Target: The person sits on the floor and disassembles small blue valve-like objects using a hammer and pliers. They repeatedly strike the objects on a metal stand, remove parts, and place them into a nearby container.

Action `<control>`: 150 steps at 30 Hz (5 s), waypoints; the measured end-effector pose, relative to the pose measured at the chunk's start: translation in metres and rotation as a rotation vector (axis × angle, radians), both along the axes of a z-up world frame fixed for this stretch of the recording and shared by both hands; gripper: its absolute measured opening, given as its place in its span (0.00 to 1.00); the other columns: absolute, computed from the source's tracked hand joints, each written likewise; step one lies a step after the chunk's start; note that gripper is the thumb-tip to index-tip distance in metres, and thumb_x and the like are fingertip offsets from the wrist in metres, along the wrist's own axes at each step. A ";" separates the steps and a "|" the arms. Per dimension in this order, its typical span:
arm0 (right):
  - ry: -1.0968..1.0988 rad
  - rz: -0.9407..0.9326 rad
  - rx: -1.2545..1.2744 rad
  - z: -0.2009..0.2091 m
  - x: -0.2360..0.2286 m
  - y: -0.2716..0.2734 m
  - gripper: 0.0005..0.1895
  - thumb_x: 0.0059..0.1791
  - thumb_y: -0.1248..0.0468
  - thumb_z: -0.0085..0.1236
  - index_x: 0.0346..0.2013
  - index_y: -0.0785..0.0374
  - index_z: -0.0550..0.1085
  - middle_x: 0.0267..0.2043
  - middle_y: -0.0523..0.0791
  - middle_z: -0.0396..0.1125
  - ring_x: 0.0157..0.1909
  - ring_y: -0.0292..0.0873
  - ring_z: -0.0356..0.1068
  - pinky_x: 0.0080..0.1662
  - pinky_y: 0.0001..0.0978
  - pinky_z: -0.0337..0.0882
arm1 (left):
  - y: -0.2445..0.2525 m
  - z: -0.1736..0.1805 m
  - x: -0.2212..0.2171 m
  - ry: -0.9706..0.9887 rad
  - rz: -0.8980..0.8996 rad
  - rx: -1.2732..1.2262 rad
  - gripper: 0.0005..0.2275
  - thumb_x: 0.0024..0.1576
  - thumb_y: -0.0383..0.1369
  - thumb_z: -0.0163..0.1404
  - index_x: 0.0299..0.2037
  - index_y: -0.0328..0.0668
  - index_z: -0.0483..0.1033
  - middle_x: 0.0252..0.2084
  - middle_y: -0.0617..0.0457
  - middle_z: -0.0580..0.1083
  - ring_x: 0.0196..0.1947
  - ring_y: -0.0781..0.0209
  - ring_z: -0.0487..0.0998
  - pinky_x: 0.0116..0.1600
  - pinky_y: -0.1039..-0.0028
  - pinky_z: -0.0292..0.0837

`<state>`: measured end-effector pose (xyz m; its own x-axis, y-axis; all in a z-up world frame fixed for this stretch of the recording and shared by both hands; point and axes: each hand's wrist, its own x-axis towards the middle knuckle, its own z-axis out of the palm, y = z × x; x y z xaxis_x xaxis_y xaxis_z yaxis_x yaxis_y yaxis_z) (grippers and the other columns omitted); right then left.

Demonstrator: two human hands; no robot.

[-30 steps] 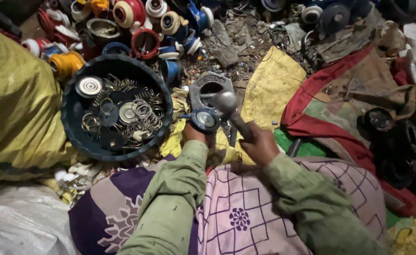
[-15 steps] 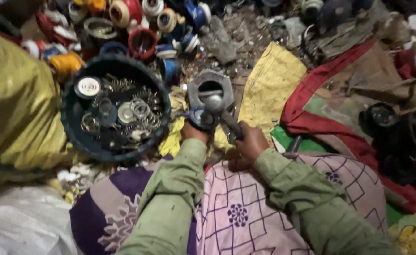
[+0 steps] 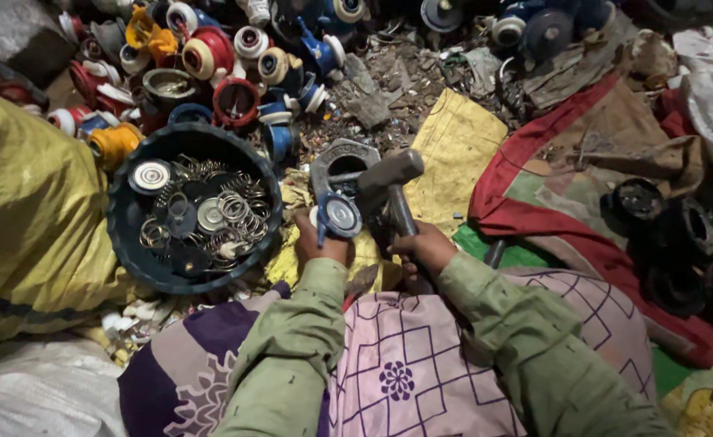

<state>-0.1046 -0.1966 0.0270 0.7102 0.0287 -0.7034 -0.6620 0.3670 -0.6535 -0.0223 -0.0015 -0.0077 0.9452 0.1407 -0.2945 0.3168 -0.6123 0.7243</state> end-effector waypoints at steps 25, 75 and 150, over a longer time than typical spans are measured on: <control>-0.221 0.161 -0.801 -0.017 -0.002 0.018 0.17 0.38 0.66 0.68 0.40 0.66 0.75 0.27 0.50 0.71 0.26 0.44 0.72 0.32 0.40 0.72 | 0.011 -0.039 0.014 0.128 -0.103 0.179 0.22 0.50 0.45 0.60 0.51 0.46 0.73 0.49 0.34 0.77 0.52 0.31 0.76 0.54 0.49 0.71; -0.507 0.247 -1.195 0.035 -0.013 0.012 0.12 0.42 0.66 0.63 0.38 0.65 0.73 0.27 0.56 0.71 0.30 0.56 0.73 0.34 0.45 0.70 | 0.018 -0.025 0.027 0.155 -0.149 0.091 0.16 0.61 0.46 0.50 0.49 0.44 0.78 0.51 0.34 0.78 0.54 0.31 0.77 0.56 0.47 0.73; -0.688 0.000 -1.005 0.048 -0.008 0.002 0.12 0.45 0.67 0.62 0.42 0.63 0.76 0.28 0.50 0.73 0.29 0.45 0.73 0.35 0.38 0.73 | 0.025 -0.094 0.026 0.085 -0.110 0.091 0.31 0.39 0.48 0.68 0.50 0.40 0.74 0.43 0.37 0.79 0.44 0.42 0.80 0.50 0.59 0.75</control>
<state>-0.1124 -0.1950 0.0746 0.9435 -0.3121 0.1112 -0.0654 -0.5044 -0.8610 0.0037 0.0231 -0.1022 0.9286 0.0677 -0.3648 0.3021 -0.7088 0.6374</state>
